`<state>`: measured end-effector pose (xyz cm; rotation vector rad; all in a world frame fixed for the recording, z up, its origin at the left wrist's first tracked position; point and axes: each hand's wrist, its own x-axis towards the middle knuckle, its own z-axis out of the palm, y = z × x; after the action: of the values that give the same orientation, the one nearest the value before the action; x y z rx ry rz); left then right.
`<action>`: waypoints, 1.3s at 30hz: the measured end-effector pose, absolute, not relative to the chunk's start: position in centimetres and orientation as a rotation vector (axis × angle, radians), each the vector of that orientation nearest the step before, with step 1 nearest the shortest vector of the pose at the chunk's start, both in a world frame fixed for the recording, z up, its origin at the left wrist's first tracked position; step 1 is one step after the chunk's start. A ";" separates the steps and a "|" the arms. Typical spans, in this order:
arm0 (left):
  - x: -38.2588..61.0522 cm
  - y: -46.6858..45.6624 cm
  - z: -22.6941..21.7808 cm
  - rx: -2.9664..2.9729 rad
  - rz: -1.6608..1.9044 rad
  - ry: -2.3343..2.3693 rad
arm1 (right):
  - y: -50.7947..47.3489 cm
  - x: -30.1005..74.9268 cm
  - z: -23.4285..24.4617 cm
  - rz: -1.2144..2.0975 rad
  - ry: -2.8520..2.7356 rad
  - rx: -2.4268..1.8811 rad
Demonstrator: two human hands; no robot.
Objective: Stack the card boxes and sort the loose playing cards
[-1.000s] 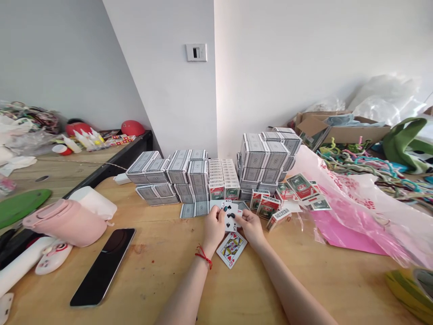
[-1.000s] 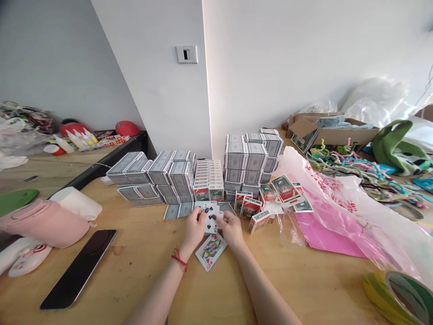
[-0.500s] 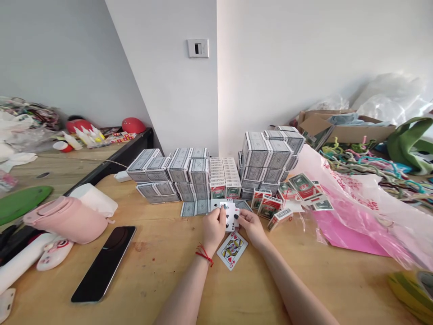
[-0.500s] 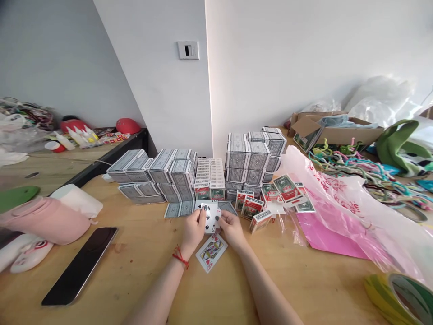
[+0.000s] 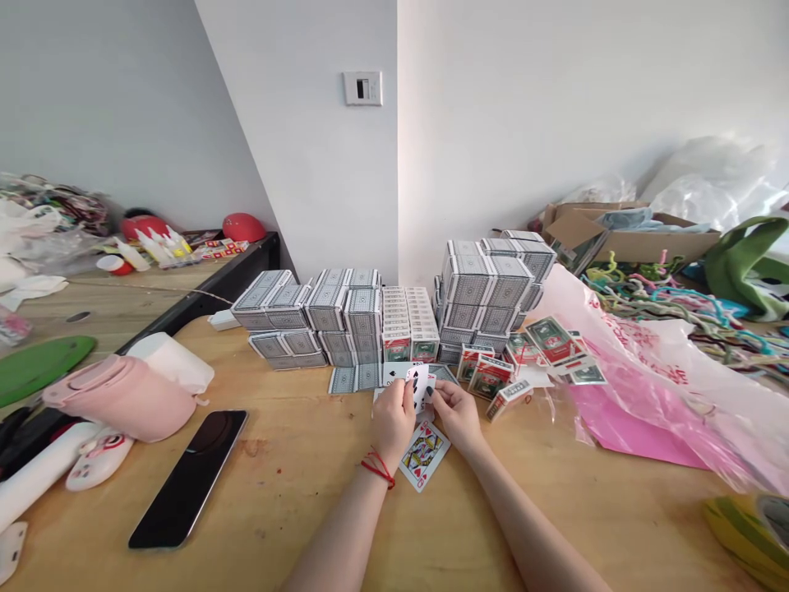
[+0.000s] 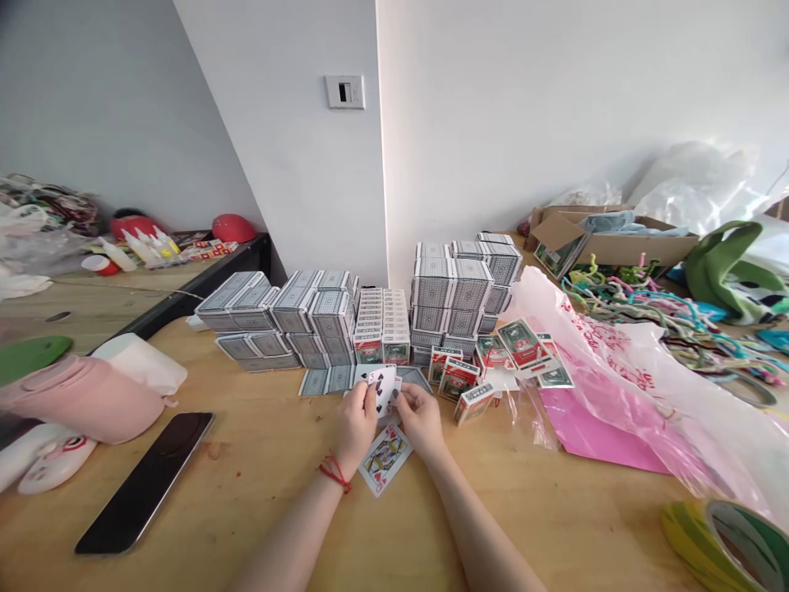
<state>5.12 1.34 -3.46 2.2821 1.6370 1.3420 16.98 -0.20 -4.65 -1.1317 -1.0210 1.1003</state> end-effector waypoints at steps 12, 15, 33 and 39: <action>6.2 0.4 -3.6 2.597 1.404 1.406 | -1.6 15.1 -4.4 0.452 -1.176 -1.574; 6.1 0.4 -3.7 2.652 1.359 1.336 | -1.7 15.2 -4.2 0.434 -1.191 -1.618; 5.9 0.1 -3.9 2.707 1.295 1.309 | -0.7 17.4 -3.4 0.885 -1.097 -1.160; 5.9 0.3 -3.7 2.705 1.300 1.312 | -0.3 18.4 -3.5 1.045 -1.070 -1.111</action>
<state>5.88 0.28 -3.70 2.7046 1.3121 1.3000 18.41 -0.28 -3.54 -1.1109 -1.0699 1.0449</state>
